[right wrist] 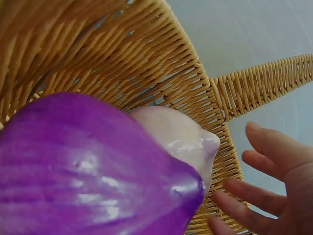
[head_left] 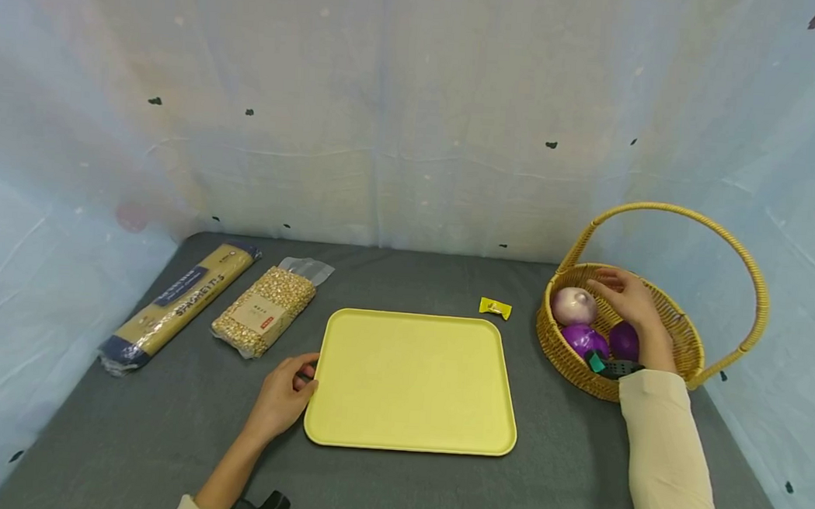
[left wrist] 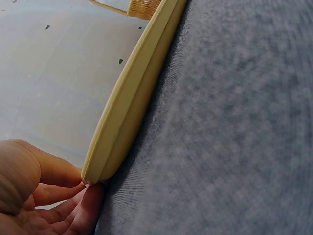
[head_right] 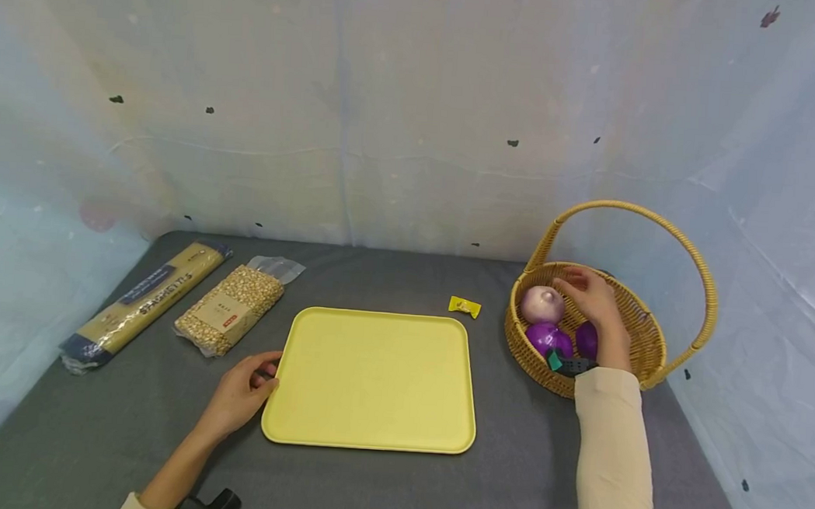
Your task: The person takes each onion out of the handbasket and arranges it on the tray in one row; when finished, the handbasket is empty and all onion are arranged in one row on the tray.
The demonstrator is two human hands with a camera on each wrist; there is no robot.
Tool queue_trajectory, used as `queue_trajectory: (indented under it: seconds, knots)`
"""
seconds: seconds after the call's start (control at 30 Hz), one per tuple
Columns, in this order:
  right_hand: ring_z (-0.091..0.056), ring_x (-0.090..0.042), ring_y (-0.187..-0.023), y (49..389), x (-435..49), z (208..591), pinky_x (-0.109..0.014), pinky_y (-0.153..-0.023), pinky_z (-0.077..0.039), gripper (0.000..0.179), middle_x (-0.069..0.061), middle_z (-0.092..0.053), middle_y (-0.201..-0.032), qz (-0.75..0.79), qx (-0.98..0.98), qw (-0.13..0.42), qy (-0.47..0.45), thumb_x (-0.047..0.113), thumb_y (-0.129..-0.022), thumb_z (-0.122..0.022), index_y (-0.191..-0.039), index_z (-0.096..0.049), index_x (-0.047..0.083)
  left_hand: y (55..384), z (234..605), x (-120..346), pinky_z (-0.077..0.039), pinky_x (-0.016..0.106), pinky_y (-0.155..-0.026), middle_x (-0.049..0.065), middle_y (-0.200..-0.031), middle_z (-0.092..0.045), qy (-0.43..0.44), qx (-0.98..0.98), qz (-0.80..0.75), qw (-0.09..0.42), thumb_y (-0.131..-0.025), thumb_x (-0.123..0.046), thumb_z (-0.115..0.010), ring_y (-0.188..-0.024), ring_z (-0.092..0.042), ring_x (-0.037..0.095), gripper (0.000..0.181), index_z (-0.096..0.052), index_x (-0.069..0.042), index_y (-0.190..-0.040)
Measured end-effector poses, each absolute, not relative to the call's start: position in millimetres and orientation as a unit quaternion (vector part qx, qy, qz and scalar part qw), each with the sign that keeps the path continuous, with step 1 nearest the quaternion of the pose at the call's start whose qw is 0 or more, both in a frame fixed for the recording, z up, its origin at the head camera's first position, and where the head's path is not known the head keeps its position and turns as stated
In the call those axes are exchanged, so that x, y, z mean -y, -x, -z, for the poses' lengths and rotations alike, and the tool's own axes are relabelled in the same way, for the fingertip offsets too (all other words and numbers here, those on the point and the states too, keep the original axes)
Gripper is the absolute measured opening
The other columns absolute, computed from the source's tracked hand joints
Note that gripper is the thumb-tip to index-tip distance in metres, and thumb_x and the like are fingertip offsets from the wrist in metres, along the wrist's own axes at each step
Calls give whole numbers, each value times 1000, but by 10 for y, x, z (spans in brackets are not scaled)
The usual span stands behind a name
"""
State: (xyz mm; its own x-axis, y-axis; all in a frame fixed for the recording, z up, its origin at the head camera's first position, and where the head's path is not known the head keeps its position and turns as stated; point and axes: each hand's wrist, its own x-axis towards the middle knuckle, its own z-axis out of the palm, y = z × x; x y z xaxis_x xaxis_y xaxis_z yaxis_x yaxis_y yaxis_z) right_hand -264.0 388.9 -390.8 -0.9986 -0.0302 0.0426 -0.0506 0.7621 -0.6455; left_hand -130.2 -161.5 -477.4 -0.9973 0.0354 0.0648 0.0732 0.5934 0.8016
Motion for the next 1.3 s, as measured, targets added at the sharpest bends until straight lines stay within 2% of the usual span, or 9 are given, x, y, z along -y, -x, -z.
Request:
queue_trajectory:
  seconds: [0.17,0.33,0.67,0.97,1.3]
  knots:
    - [-38,-48,-121,2650,-3902,3932,-60,-92,-34,62,-33,-39,-133,-342,938,-30,-46,40,-95,-49,-137,-38,-5,1302,4777,1617,-41,27,-60,10,-92,-55,30,892,450,23,-85,2,-61,-68,-49,15,40,-57,0,-125]
    - [-38,-48,-120,2638,-3895,3929,-59,-90,-37,62,-34,-40,-133,-346,934,-49,-72,35,-94,-52,-139,-35,-5,1308,4783,1617,-42,27,-61,10,-92,-56,29,892,450,25,-85,1,-61,-68,-50,14,40,-57,-1,-124]
    - [-32,-47,-125,2665,-3879,3957,-60,-96,-31,68,-32,-34,-137,-348,928,-105,-76,29,-90,-61,-142,-31,-3,1305,4777,1614,-41,27,-60,10,-92,-55,30,892,451,21,-85,2,-61,-68,-49,15,40,-56,0,-125]
    - [-41,-42,-118,2695,-3880,4021,-57,-93,-34,68,-29,-39,-135,-336,929,-117,-107,23,-86,-66,-140,-34,-4,1311,4763,1608,-41,28,-60,10,-92,-55,26,892,450,20,-85,1,-61,-68,-49,15,40,-56,-1,-125]
    - [-40,-41,-116,2682,-3876,4044,-57,-92,-34,70,-29,-39,-133,-332,930,-105,-118,22,-85,-68,-140,-34,-3,1308,4775,1618,-41,27,-59,9,-91,-55,32,891,453,24,-84,2,-61,-66,-49,14,40,-57,0,-124]
